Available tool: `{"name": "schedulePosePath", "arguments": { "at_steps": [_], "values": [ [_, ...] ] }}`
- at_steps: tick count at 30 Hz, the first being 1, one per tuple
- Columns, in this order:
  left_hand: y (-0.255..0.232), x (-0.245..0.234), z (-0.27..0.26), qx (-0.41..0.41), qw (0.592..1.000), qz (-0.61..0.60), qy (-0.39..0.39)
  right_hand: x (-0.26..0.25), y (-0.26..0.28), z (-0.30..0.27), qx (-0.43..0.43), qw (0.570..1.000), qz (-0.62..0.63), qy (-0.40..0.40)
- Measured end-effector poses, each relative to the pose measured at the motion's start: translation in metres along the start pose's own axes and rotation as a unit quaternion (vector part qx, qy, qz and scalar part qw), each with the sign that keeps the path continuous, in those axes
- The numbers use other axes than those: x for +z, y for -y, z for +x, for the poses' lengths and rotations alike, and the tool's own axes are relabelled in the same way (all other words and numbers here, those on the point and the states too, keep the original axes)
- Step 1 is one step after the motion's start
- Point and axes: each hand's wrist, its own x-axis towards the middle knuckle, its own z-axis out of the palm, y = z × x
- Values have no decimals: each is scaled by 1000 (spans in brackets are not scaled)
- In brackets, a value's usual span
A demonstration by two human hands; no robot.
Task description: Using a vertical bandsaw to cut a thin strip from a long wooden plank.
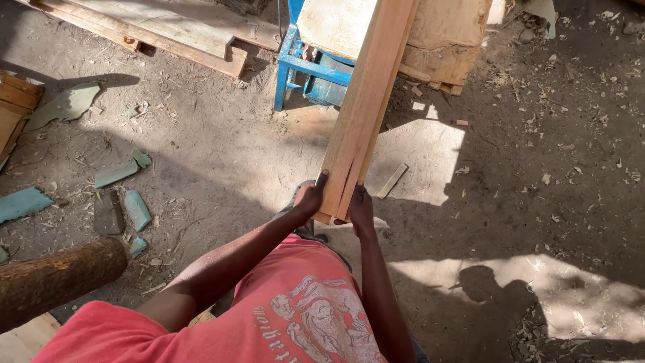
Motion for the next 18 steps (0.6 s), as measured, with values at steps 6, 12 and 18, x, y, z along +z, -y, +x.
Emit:
{"name": "schedulePosePath", "arguments": {
  "at_steps": [6, 12, 18],
  "values": [
    [5, 6, 11, -5, 1000, -19, -4, -10, -42, 29, 21, 999, 30, 6],
    [12, 12, 22, -18, 1000, -17, -8, -14, -96, 21, 99, 987, 126, 19],
    [10, 14, 22, -21, 999, -25, -10, -6, -122, 31, 96, 972, 213, 31]
  ]
}}
